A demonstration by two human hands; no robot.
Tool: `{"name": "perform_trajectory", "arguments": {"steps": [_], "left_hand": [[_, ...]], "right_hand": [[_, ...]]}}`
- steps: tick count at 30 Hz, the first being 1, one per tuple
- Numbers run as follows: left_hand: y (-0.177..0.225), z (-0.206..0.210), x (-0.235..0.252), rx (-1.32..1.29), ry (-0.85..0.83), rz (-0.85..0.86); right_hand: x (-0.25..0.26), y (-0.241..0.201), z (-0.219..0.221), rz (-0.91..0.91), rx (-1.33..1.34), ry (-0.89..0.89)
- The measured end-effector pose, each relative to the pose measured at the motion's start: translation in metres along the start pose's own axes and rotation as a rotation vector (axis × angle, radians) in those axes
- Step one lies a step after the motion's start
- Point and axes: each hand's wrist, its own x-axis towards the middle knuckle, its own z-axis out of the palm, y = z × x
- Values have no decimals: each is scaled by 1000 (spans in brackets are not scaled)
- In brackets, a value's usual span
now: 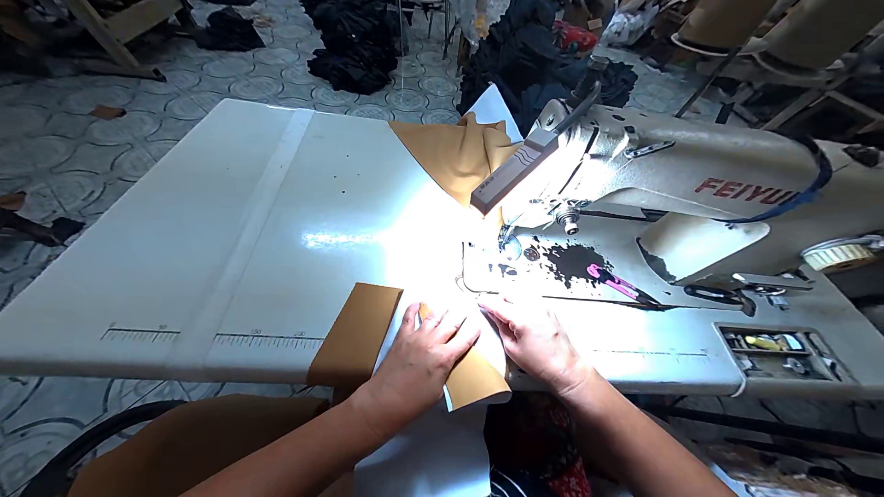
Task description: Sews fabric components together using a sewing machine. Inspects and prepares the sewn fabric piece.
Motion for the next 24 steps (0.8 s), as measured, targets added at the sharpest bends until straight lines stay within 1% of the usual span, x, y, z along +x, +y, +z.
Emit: {"name": "perform_trajectory", "arguments": {"steps": [4,7,10,12,14,16,20,24], "left_hand": [[-8,3,10,-29,-30,34],[-22,9,27,-53,-32,120],[-38,13,48,-87,-42,223],[-44,11,61,-104,-94,258],[-48,6,72,-139,-202,238],[-52,5,82,-149,-266,221],[-62,10,96,-174,-248,240],[-71,11,107,-188,-290,232]], "right_hand": [[0,5,-5,62,86,-24],[4,17,-8,75,146,-42],[10,31,-10,72,108,-29],[17,38,-15,109,95,-81],[23,45,-16,134,86,-110],[29,52,-15,145,97,-118],[45,53,-22,258,86,-202],[55,55,-20,345,110,-214]]}}
